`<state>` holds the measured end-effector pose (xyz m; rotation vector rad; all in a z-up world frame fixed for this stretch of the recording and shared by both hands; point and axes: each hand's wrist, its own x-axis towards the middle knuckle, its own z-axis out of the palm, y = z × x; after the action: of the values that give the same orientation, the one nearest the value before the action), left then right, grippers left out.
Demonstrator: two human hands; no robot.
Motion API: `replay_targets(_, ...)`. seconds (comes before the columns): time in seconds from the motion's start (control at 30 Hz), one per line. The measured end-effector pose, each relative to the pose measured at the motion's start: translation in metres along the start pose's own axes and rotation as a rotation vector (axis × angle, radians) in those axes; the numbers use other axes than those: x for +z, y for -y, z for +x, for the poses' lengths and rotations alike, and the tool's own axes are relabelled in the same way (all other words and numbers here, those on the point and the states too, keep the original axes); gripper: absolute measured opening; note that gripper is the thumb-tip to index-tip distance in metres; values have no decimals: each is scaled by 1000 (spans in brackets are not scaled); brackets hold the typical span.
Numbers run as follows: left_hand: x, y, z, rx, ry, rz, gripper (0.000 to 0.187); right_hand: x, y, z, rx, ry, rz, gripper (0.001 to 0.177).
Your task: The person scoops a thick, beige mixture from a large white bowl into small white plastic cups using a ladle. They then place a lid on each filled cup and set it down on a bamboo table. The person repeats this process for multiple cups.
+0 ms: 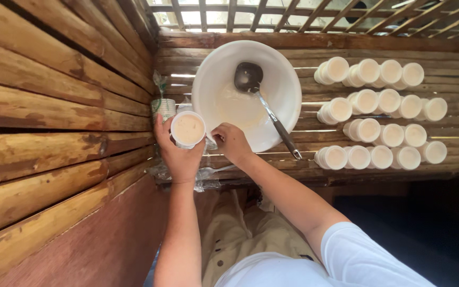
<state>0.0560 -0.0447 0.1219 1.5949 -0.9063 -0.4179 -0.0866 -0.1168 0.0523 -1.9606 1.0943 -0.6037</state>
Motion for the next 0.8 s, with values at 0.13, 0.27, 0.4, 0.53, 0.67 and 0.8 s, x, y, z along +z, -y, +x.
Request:
replay_targets(0.13, 6, -2, -1, -42, 27, -24, 107, 2, -25, -7, 89, -22, 87, 12)
replay_targets(0.27, 17, -5, 1, -40, 45, -30, 106, -14, -52, -3, 432, -60, 452, 11)
replay_targets(0.4, 29, -11, 2, -61, 88, 21, 105, -76, -28, 7, 400, -361, 803, 14)
replay_targets(0.53, 48, -24, 3, -17, 148, -29, 102, -133, 50, 4, 33, -491, 680, 13)
replay_targets(0.67, 68, -43, 4, 13, 221, -85, 100, -159, 102, 8, -192, -222, 68, 17)
replay_targets(0.8, 81, -59, 6, 110, 249, -16, 102, -174, 112, 7, -263, -229, 9, 26)
